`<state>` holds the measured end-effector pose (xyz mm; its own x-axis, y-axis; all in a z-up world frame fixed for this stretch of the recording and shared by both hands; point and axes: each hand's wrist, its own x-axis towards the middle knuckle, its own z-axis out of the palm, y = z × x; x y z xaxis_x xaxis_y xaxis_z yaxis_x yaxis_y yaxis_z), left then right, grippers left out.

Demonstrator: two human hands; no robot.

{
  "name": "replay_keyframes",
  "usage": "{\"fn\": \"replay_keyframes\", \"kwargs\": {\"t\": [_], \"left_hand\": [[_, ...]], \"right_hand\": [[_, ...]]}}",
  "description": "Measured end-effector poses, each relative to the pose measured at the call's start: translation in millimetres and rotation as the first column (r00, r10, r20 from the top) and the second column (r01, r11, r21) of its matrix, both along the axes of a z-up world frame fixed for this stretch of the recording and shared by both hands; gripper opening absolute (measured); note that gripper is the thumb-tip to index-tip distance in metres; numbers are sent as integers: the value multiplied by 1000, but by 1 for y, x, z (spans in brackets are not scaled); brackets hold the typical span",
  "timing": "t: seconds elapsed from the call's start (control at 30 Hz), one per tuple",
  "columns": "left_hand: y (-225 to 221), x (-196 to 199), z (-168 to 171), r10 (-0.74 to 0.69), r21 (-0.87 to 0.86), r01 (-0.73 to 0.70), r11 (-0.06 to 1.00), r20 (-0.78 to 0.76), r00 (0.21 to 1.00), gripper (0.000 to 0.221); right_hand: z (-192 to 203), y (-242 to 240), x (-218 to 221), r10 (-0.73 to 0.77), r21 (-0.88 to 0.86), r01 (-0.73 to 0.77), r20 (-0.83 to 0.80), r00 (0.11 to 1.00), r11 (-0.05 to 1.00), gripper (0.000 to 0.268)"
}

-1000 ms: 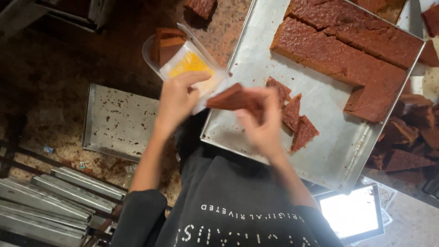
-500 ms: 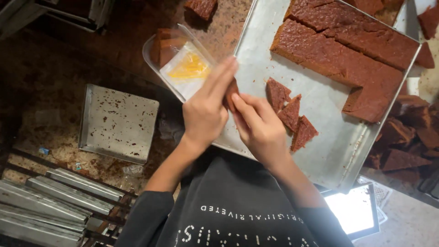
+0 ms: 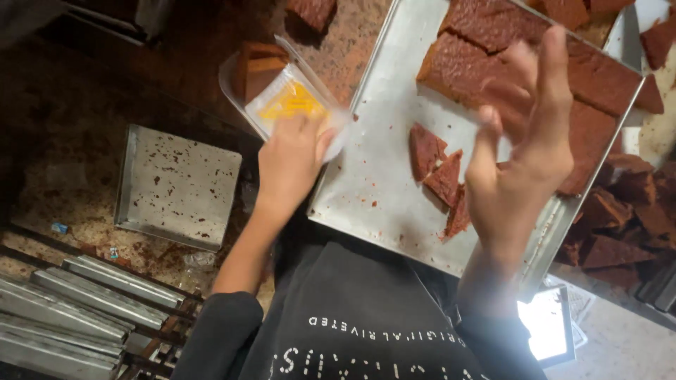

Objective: Packing triangular cake pieces from a baking tray into a plastic container

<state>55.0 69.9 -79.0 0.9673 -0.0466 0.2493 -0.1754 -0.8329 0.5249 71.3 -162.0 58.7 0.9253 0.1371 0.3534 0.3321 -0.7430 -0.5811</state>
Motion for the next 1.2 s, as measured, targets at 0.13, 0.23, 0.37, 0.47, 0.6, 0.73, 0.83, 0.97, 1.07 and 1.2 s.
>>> {"fn": "replay_keyframes", "kwargs": {"t": [0.13, 0.23, 0.37, 0.47, 0.6, 0.73, 0.83, 0.97, 1.07, 1.2], "left_hand": [[20, 12, -42, -72, 120, 60, 991, 95, 993, 53], [18, 20, -25, 61, 72, -85, 994, 283, 957, 66], [19, 19, -36, 168, 171, -174, 970, 52, 984, 45], [27, 15, -8, -7, -261, -10, 965, -64, 998, 31], [39, 15, -5, -113, -194, 54, 980, -307, 945, 19], [35, 24, -24, -115, -259, 78, 963, -131, 985, 24], [18, 16, 7, -117, -284, 108, 953, -17, 993, 54], [17, 18, -5, -34, -167, 23, 986, -63, 997, 51], [26, 29, -31, -21, -107, -12, 994, -306, 952, 24], [15, 22, 10, -104, -299, 67, 952, -110, 988, 57]], "right_hand": [[-50, 0, 22, -202, -229, 108, -440, 875, 967, 64], [-140, -22, 24, -372, -566, 47, -473, 799, 823, 52], [-129, -17, 17, -351, -577, 53, -419, 837, 815, 38], [-94, -10, 11, -159, -250, 54, -421, 893, 967, 35], [-80, 7, -2, 164, 395, -27, -318, 934, 918, 29], [-82, 21, -15, 269, 427, -170, -182, 946, 888, 31], [-91, 45, -22, 281, 333, -250, -48, 958, 909, 30], [-101, 52, -23, 247, 258, -260, 84, 965, 930, 25], [-93, 50, -23, 166, 325, -182, 77, 983, 928, 25], [-90, 60, -22, 225, 294, -264, 160, 961, 919, 24]]}}
